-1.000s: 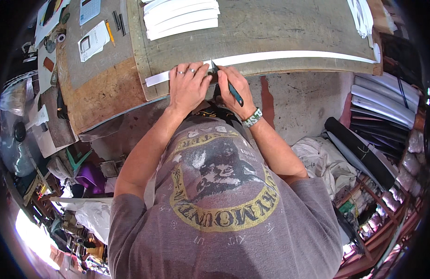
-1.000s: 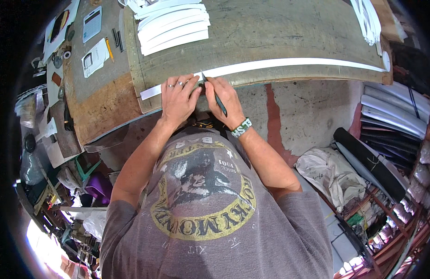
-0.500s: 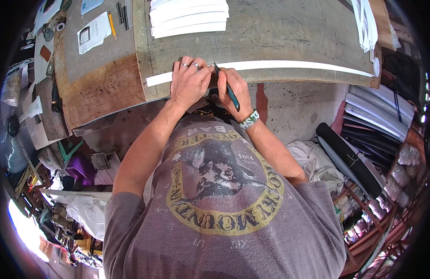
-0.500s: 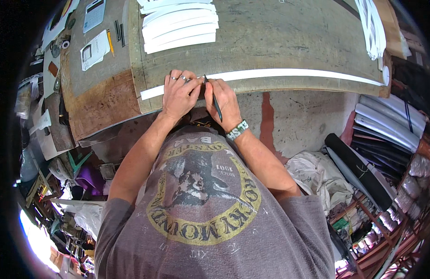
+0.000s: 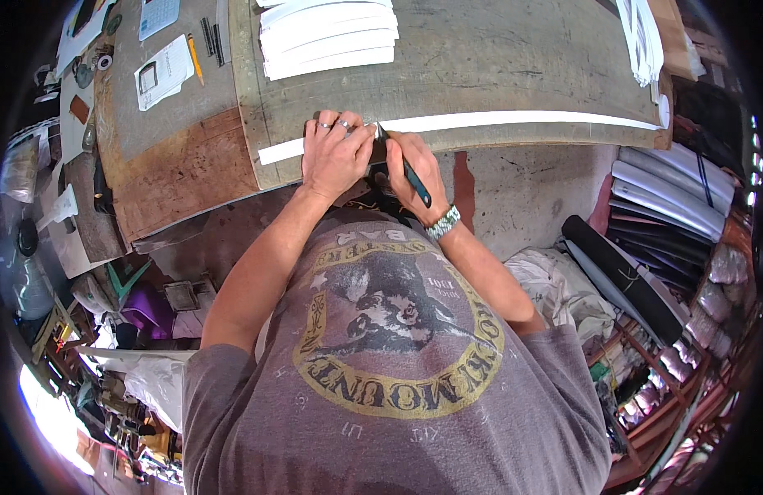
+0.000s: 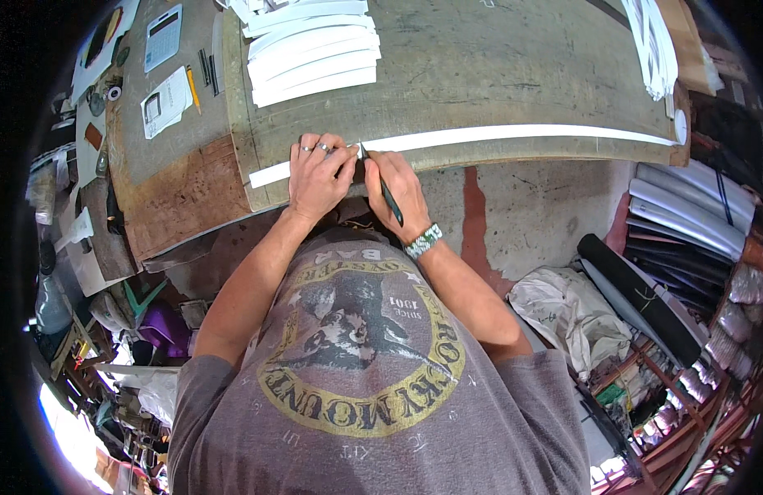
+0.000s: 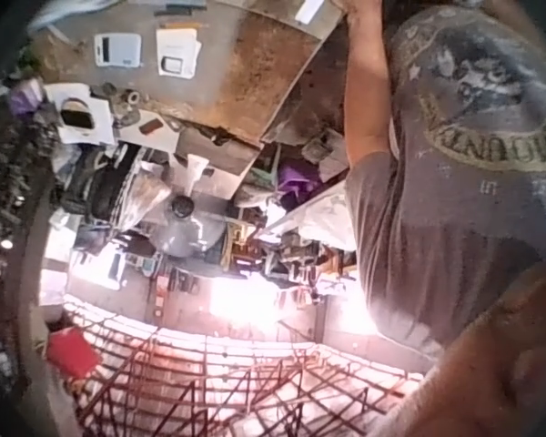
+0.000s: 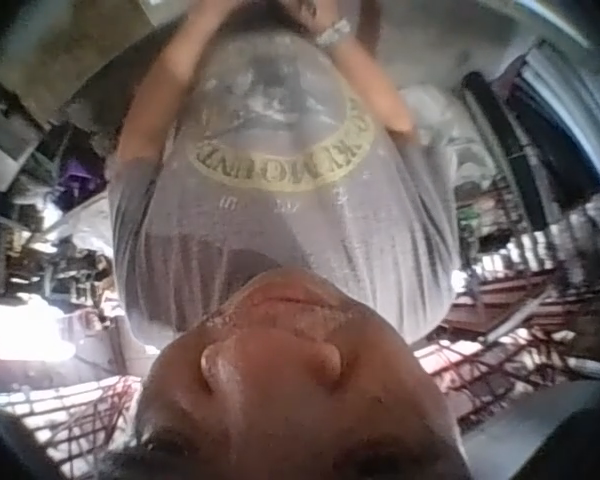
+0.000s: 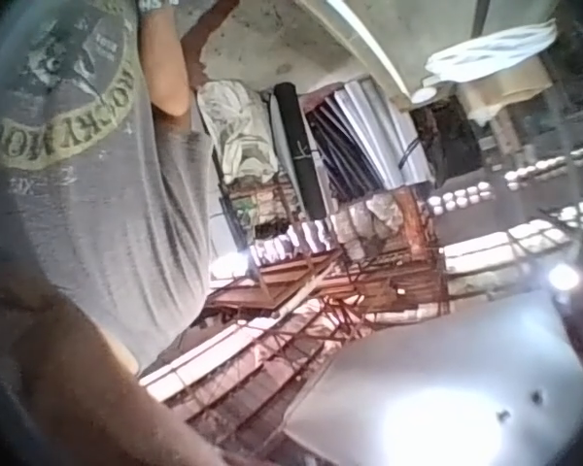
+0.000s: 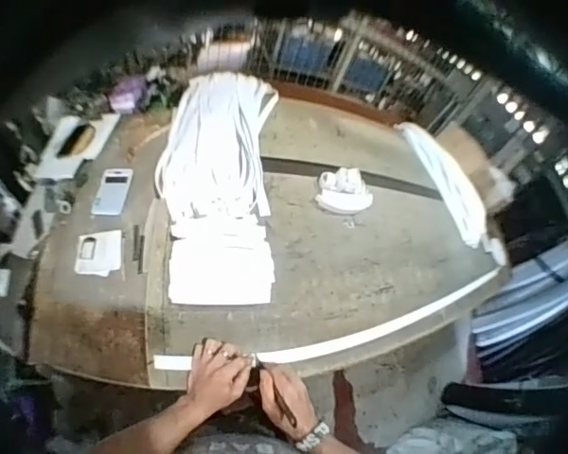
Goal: Marking leather strips with a pen and then cutting them with a utility knife.
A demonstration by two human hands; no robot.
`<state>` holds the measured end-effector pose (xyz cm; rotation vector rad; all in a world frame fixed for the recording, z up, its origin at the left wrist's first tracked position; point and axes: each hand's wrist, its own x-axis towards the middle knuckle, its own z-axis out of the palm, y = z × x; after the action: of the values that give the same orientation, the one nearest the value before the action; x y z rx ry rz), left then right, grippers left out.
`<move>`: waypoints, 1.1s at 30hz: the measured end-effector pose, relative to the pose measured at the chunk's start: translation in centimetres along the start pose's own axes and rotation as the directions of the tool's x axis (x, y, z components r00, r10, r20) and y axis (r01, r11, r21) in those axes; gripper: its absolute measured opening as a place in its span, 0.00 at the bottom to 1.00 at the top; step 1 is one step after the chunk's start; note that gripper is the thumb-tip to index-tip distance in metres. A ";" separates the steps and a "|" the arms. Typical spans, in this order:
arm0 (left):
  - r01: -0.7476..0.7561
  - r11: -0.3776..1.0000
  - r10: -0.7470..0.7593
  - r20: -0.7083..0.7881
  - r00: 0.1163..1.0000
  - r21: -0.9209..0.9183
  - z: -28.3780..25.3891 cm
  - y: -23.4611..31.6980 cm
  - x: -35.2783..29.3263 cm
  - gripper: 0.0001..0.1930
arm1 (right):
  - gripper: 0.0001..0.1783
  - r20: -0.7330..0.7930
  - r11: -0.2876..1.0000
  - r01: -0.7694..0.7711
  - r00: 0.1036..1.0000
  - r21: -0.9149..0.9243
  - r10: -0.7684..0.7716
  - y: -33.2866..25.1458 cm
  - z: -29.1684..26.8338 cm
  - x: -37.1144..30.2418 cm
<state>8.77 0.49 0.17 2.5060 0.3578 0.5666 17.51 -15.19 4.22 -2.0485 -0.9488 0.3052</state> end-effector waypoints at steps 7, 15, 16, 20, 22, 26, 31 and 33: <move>-0.048 0.999 0.047 -0.046 0.998 -0.006 0.1 0.1 0.3 0.05 | 0.10 -0.045 0.998 0.033 0.998 -0.052 -0.036 1.1 0.8 -0.4; -0.009 1.000 0.009 0.019 1.000 0.003 -0.4 -0.1 -0.3 0.11 | 0.11 -0.006 0.996 -0.035 0.999 0.083 0.036 0.3 -0.9 0.7; -0.001 0.999 0.002 -0.012 1.000 0.051 -0.8 0.4 -0.2 0.13 | 0.11 -0.081 0.994 0.067 0.995 0.083 -0.060 -0.3 -2.5 1.9; 0.067 0.987 -0.067 -0.005 0.998 0.144 -2.0 0.8 -0.9 0.15 | 0.13 -0.215 0.992 0.053 0.974 -0.112 -0.077 2.0 -8.8 6.6; 0.100 0.988 -0.104 0.028 0.994 0.117 -2.4 0.7 -1.0 0.15 | 0.16 -0.175 0.969 -0.056 0.984 -0.242 0.014 4.2 -11.3 9.4; 0.153 0.987 -0.158 0.133 0.978 0.042 -3.2 1.3 -0.7 0.13 | 0.26 -0.069 0.792 -0.262 0.961 -0.552 0.270 10.5 -11.8 11.2; 0.250 0.962 -0.226 0.201 0.953 -0.105 -4.5 1.8 -0.1 0.10 | 0.24 -0.055 0.852 -0.138 0.990 -0.505 0.127 12.4 -11.5 12.0; 0.307 0.943 -0.277 0.209 0.938 -0.128 -5.3 2.4 1.2 0.09 | 0.25 -0.059 0.801 0.029 0.995 -0.598 -0.080 12.4 -11.0 12.1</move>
<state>7.67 1.35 5.90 2.2720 0.5776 0.2265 37.84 -17.51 2.86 -2.5714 -1.1533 -0.1392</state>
